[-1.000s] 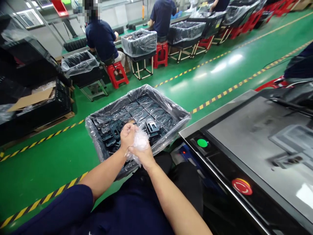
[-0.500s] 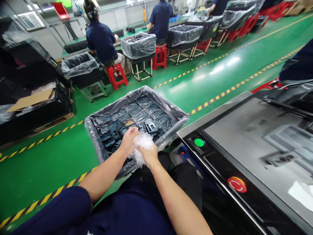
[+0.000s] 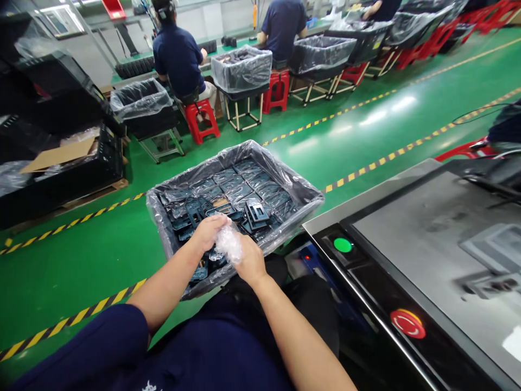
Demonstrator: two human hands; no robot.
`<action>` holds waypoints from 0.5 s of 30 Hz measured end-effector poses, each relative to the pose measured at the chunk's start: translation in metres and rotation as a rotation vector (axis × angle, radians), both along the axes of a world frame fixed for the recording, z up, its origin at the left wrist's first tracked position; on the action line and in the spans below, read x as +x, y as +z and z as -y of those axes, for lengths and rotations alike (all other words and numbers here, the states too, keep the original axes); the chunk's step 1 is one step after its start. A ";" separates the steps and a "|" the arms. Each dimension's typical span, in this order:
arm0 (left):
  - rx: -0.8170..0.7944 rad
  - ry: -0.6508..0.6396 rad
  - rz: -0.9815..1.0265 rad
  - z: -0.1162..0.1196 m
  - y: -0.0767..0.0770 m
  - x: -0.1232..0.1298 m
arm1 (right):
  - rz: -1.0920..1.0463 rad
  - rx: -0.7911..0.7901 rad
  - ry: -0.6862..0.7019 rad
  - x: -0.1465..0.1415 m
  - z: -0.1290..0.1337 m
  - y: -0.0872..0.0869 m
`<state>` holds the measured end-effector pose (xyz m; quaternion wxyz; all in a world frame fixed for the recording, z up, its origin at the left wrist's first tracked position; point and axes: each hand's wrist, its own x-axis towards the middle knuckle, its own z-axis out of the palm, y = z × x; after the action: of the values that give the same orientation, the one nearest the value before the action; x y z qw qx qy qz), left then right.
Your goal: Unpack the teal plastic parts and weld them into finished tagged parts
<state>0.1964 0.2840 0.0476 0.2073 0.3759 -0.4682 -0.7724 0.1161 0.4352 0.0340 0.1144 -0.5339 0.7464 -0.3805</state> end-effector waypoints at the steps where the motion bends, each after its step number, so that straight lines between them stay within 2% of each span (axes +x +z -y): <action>1: 0.033 0.046 -0.021 0.003 -0.002 -0.001 | 0.001 -0.010 0.000 0.000 -0.001 0.000; 5: 0.176 0.314 -0.059 0.016 -0.006 -0.002 | 0.075 -0.100 -0.054 -0.002 -0.004 -0.009; 8: 0.216 0.501 -0.063 0.029 -0.005 0.002 | 0.179 -0.101 -0.178 -0.006 -0.006 -0.021; 11: 0.233 0.541 -0.120 0.041 -0.003 0.010 | 0.345 -0.025 -0.269 -0.015 -0.007 -0.032; 15: 0.301 0.437 -0.229 0.049 -0.002 0.019 | 0.527 -0.060 -0.133 -0.027 -0.006 -0.032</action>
<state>0.2157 0.2346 0.0459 0.3621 0.4049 -0.2296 -0.8076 0.0894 0.4412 0.0016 0.2634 -0.3694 0.7129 -0.5347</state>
